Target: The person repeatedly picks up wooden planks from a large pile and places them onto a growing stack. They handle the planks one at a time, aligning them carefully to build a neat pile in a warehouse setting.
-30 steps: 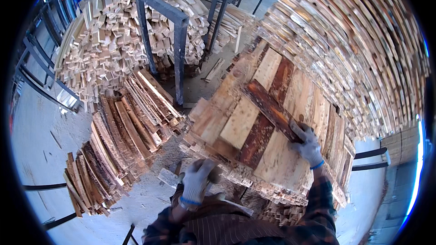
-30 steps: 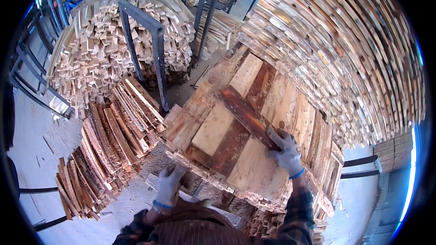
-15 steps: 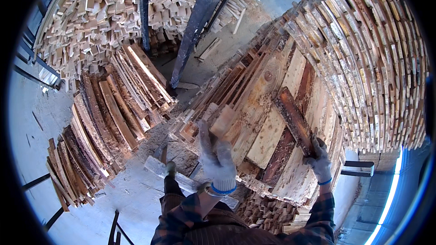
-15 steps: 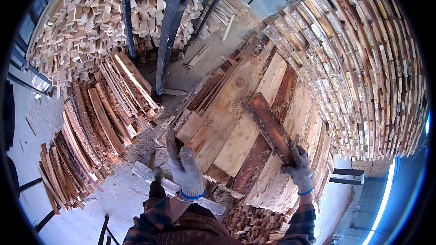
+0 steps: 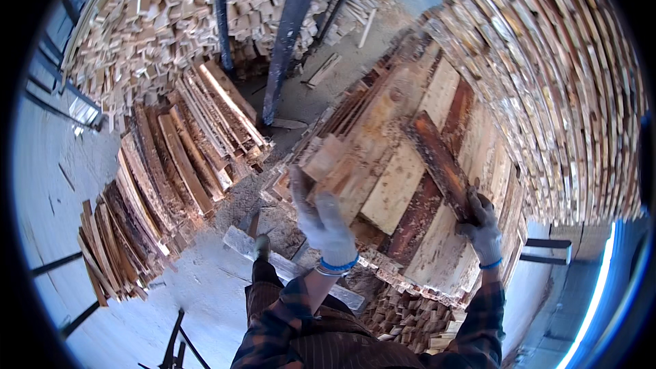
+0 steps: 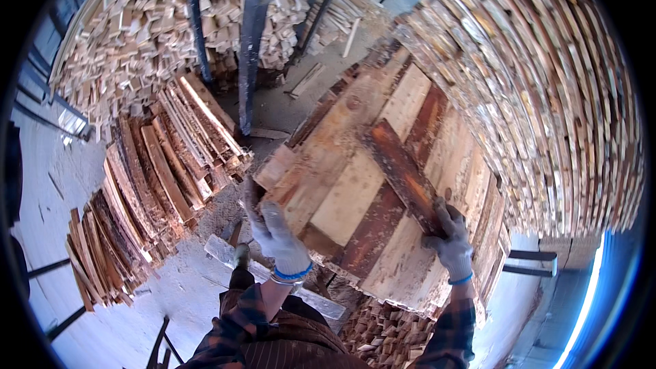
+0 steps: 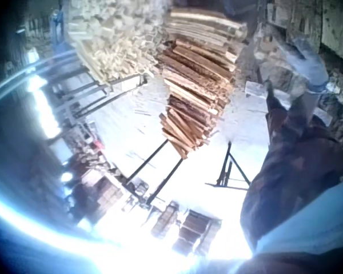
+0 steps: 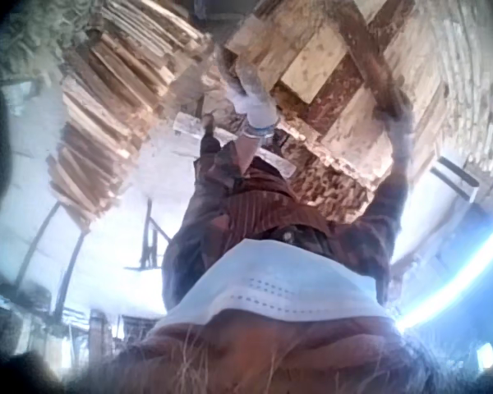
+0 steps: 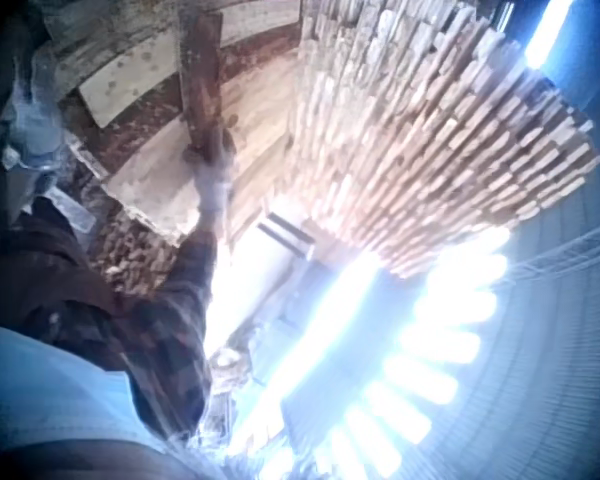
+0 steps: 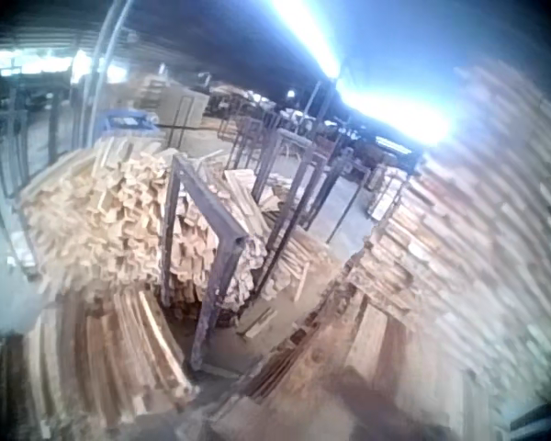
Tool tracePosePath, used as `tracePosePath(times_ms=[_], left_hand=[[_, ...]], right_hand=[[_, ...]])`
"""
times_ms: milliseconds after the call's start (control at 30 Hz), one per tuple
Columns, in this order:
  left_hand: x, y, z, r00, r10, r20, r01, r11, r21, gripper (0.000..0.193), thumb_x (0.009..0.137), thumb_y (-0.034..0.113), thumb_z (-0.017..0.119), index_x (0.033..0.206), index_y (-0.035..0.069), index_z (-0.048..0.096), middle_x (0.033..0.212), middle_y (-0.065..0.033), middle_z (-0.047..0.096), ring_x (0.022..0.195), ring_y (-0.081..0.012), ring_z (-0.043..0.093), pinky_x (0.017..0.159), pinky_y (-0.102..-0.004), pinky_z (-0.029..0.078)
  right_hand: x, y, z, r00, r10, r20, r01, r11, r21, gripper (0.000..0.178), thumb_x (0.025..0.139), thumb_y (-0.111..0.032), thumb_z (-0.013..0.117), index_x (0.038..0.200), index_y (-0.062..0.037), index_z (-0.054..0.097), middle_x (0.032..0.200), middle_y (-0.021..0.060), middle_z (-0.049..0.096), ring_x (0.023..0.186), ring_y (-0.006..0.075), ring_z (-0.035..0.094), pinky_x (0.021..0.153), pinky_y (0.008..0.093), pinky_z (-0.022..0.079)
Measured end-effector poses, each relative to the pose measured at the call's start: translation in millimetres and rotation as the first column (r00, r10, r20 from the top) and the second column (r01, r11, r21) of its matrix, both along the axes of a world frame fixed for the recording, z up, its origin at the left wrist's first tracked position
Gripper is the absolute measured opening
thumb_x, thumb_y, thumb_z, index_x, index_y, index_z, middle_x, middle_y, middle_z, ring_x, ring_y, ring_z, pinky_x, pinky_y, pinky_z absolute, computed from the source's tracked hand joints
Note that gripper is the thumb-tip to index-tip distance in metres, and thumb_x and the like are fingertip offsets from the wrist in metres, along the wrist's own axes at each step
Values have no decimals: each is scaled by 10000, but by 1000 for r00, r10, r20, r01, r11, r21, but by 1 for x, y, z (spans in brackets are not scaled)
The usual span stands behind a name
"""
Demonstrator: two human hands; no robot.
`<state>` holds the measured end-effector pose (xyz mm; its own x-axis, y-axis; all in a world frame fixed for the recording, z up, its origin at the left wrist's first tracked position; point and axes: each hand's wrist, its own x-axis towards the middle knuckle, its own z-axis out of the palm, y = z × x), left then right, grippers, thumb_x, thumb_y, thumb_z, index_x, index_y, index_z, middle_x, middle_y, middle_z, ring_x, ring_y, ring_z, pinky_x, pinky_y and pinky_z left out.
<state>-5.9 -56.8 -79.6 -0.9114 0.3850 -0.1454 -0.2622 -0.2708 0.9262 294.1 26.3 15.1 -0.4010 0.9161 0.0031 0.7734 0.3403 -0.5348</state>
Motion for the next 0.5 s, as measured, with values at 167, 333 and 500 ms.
tracePosePath(times_ms=[167,333,500], left_hand=[[-3,-2,-47,778,-19,-628,-99,983,-153,495,1013,250,415,1452,41,325,1420,-258,414,1252,-423,470,1014,-451,443],[-9,-2,-78,470,43,-882,-292,950,-109,518,1034,355,292,1437,32,338,1407,-290,406,1197,-428,526,948,-485,516],[-13,-4,-27,502,-52,-863,-276,936,-217,599,1018,473,287,1416,29,349,1375,-304,429,1179,-442,532,937,-525,500]], right_hand=[[-25,12,30,912,-12,410,-24,996,84,854,541,-174,848,1338,-132,545,1309,207,522,1172,407,507,993,433,444],[-21,88,63,962,97,256,-149,971,190,825,581,-201,818,1348,-97,531,1263,220,550,1109,397,552,959,413,469],[-64,194,60,923,51,382,-102,988,114,748,682,-253,722,1388,-159,496,1356,208,493,1186,377,519,1008,382,434]])
